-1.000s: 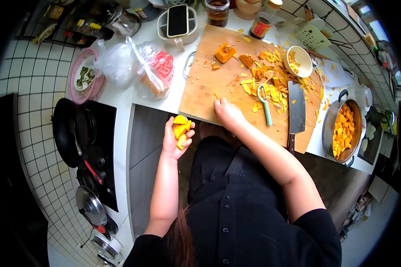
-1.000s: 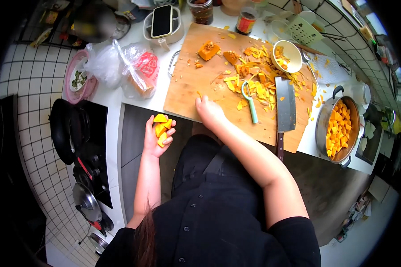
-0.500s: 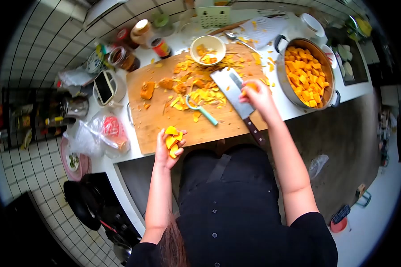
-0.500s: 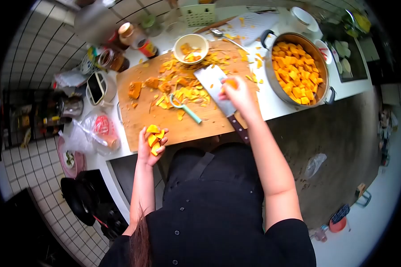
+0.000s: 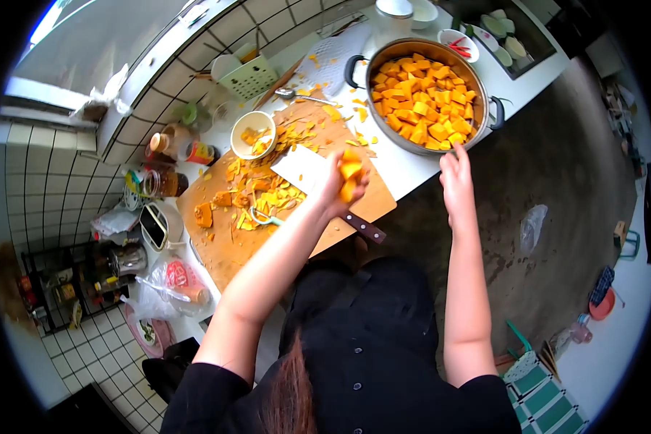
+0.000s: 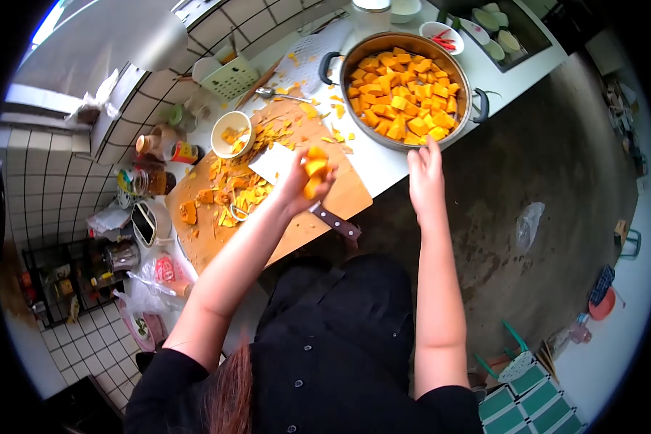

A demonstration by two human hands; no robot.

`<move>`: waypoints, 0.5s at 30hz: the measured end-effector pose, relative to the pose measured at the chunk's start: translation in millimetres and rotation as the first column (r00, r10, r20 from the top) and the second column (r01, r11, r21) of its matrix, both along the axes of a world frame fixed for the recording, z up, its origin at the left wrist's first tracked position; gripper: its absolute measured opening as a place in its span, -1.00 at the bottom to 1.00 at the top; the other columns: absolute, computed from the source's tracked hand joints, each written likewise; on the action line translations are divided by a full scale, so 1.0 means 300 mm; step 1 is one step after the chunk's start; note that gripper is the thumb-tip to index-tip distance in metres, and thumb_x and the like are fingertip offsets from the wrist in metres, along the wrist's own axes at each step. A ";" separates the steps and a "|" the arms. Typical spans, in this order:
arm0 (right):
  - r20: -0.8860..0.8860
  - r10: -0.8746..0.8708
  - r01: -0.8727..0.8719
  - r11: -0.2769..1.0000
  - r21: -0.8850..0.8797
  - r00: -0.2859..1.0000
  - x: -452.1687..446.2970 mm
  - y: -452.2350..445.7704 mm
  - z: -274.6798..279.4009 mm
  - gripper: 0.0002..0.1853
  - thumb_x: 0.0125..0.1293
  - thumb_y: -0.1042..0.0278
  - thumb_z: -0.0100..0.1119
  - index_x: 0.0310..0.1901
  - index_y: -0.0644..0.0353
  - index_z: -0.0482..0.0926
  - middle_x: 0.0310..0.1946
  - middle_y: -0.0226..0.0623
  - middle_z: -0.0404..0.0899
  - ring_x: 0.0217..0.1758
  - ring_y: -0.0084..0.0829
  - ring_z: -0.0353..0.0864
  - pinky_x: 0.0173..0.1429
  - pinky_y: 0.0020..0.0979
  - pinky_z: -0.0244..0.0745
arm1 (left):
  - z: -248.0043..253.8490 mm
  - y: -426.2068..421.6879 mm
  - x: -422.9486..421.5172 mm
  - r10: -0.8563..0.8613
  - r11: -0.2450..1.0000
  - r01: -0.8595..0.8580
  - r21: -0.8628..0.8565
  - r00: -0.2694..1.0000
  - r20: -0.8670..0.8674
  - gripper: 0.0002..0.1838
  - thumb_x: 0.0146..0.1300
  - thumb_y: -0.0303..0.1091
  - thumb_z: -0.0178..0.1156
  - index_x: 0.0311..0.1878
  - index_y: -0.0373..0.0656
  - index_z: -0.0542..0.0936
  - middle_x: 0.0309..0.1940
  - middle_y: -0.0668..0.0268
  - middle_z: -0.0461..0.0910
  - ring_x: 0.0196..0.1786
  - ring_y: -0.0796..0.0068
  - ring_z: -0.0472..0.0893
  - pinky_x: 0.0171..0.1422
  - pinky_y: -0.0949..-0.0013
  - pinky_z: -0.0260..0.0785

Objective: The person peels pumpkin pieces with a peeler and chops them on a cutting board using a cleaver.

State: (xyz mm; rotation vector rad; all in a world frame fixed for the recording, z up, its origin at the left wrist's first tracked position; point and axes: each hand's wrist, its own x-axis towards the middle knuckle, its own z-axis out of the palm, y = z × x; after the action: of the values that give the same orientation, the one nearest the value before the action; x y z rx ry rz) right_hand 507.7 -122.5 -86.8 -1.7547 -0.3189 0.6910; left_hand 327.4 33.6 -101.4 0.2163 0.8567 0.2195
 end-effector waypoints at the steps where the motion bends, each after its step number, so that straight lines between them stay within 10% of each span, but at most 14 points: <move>1: -0.042 0.012 -0.013 1.000 -0.013 0.999 -0.019 -0.052 -0.002 -0.40 0.39 0.21 -0.01 0.40 0.12 0.08 0.31 0.08 0.22 0.38 -0.21 0.25 0.38 -0.27 0.17 | -0.030 0.037 0.091 -0.001 0.999 -0.005 0.049 0.992 0.123 -0.62 0.33 0.04 -0.09 -0.11 -0.12 0.36 -0.25 0.14 0.50 -0.34 0.37 0.50 -0.56 0.53 0.27; 4: -0.093 0.013 -0.017 0.999 -0.038 0.996 -0.071 -0.152 0.010 -0.43 0.41 0.23 -0.07 0.41 0.06 0.09 0.32 0.02 0.22 0.38 -0.24 0.23 0.39 -0.25 0.16 | 0.084 0.081 0.343 0.055 0.984 -0.082 0.158 0.985 0.165 -0.58 0.30 -0.03 -0.03 0.04 -0.16 0.27 -0.07 0.04 0.38 -0.11 0.22 0.45 -0.03 0.16 0.45; 6: -0.061 -0.003 0.001 1.000 -0.025 0.998 -0.087 -0.181 0.020 -0.46 0.40 0.29 -0.01 0.37 0.13 0.15 0.25 0.11 0.29 0.30 -0.25 0.35 0.33 -0.36 0.26 | 0.194 0.081 0.425 0.050 0.979 -0.068 0.193 0.994 0.097 -0.27 0.27 0.06 -0.02 0.33 -0.22 0.05 0.31 -0.10 0.07 0.31 -0.12 0.23 0.39 -0.14 0.12; 9: -0.040 0.021 -0.022 0.999 -0.025 0.999 -0.102 -0.211 0.038 -0.48 0.40 0.32 0.00 0.35 0.15 0.17 0.23 0.09 0.32 0.24 -0.28 0.42 0.27 -0.38 0.32 | 0.186 0.096 0.426 -0.034 0.974 -0.003 0.227 0.986 0.162 -0.04 0.26 0.12 -0.03 0.48 -0.09 -0.33 0.47 -0.08 -0.46 0.50 -0.20 -0.29 0.46 -0.19 -0.09; 15: -0.058 0.117 -0.119 0.993 -0.022 0.991 -0.151 -0.220 -0.047 -0.66 0.37 0.37 0.04 0.14 0.26 0.43 -0.07 -0.17 0.57 -0.10 -0.45 0.58 0.00 -0.48 0.48 | 0.020 0.097 0.149 -0.165 0.952 0.134 0.276 0.982 0.090 -0.42 0.34 0.03 -0.10 0.24 -0.23 0.33 0.21 -0.05 0.35 0.22 0.07 0.42 0.31 0.09 0.28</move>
State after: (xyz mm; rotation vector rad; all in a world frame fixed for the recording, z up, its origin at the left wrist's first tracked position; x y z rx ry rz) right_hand 462.3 -188.7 -100.8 -1.7475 -0.3789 0.8317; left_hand 372.1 62.8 -95.6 0.5175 0.6930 0.2039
